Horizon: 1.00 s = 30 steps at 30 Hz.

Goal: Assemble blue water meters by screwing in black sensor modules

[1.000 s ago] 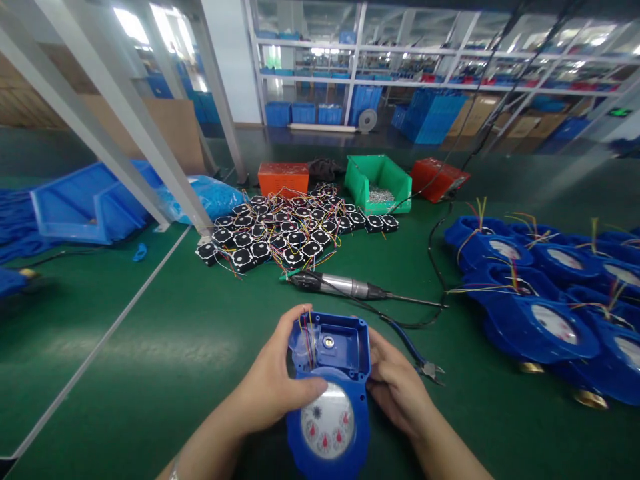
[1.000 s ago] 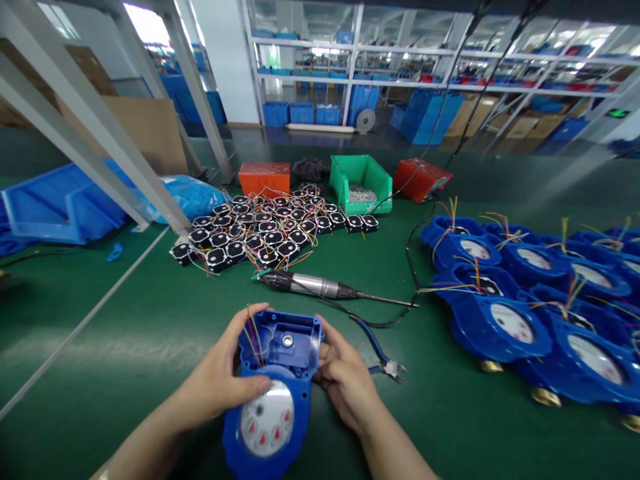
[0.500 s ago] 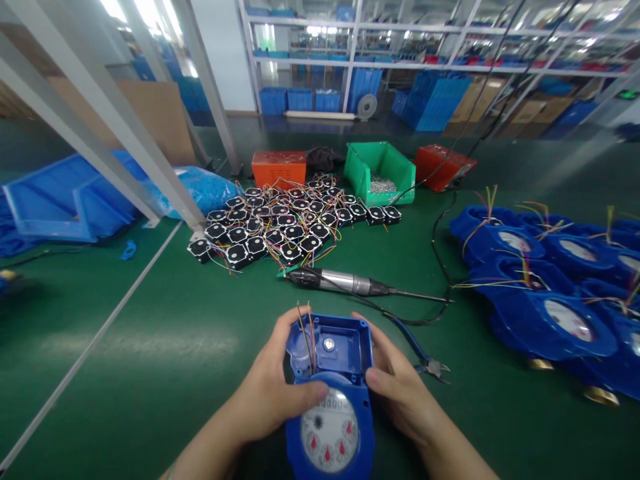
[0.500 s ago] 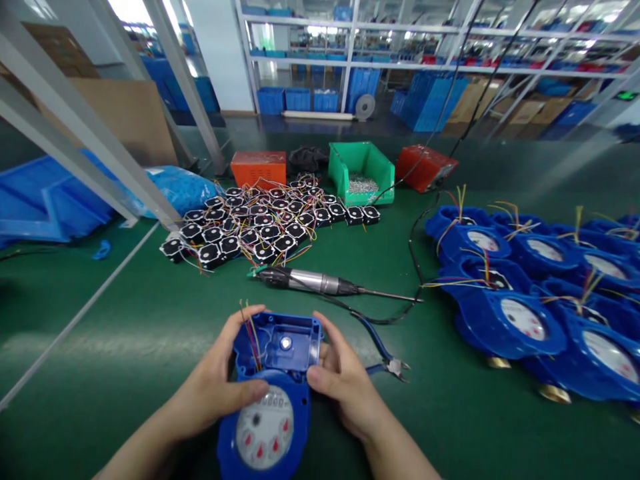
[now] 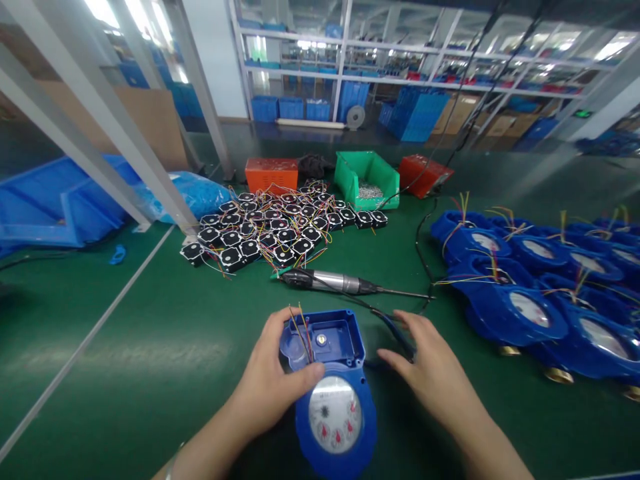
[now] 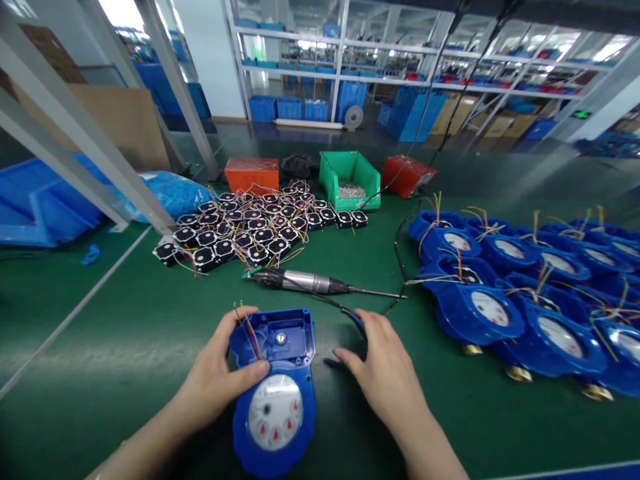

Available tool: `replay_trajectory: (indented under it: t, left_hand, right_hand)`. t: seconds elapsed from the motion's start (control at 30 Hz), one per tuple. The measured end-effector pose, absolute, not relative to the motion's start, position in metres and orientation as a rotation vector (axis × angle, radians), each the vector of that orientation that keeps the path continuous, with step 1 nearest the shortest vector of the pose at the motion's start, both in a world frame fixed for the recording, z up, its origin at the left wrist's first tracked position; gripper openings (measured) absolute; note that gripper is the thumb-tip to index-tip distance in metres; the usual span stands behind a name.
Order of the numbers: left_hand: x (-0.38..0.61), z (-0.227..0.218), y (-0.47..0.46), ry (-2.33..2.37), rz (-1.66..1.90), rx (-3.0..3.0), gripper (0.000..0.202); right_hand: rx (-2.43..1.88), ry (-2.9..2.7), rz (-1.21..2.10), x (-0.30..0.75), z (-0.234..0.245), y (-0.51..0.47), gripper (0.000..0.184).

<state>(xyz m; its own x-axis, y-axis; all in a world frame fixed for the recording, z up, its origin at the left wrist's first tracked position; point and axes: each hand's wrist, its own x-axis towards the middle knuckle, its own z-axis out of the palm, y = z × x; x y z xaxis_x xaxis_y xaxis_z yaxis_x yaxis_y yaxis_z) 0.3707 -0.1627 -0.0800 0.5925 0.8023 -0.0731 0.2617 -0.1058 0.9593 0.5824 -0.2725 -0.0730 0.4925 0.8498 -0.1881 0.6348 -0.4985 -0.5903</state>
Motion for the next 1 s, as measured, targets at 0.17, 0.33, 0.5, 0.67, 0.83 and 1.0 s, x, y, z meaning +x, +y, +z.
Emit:
replay_trajectory:
  t: [0.17, 0.33, 0.5, 0.67, 0.83, 1.0]
  left_hand:
    - [0.382, -0.069, -0.150, 0.836, 0.617, 1.974, 0.042]
    - [0.389, -0.074, -0.147, 0.860, 0.801, 1.832, 0.021]
    - [0.388, -0.090, -0.152, 0.940, 0.874, 1.429, 0.034]
    - [0.388, -0.103, -0.160, 0.901, 0.819, 1.164, 0.037]
    - [0.387, -0.109, -0.160, 0.819, 0.808, 1.193, 0.033]
    - [0.385, -0.109, -0.158, 0.799, 0.808, 1.257, 0.033]
  right_hand:
    - [-2.700, -1.611, 0.606, 0.588, -0.082, -0.279, 0.090]
    - [-2.750, -1.679, 0.429, 0.567, -0.098, -0.265, 0.084]
    - [-2.691, -1.682, 0.312, 0.559, -0.098, -0.256, 0.063]
    - [-2.473, -1.461, 0.573, 0.583, -0.072, -0.258, 0.048]
    - [-1.574, -0.960, 0.662, 0.594, -0.013, -0.253, 0.052]
    - [-1.097, -0.919, 0.796, 0.556, 0.004, -0.225, 0.052]
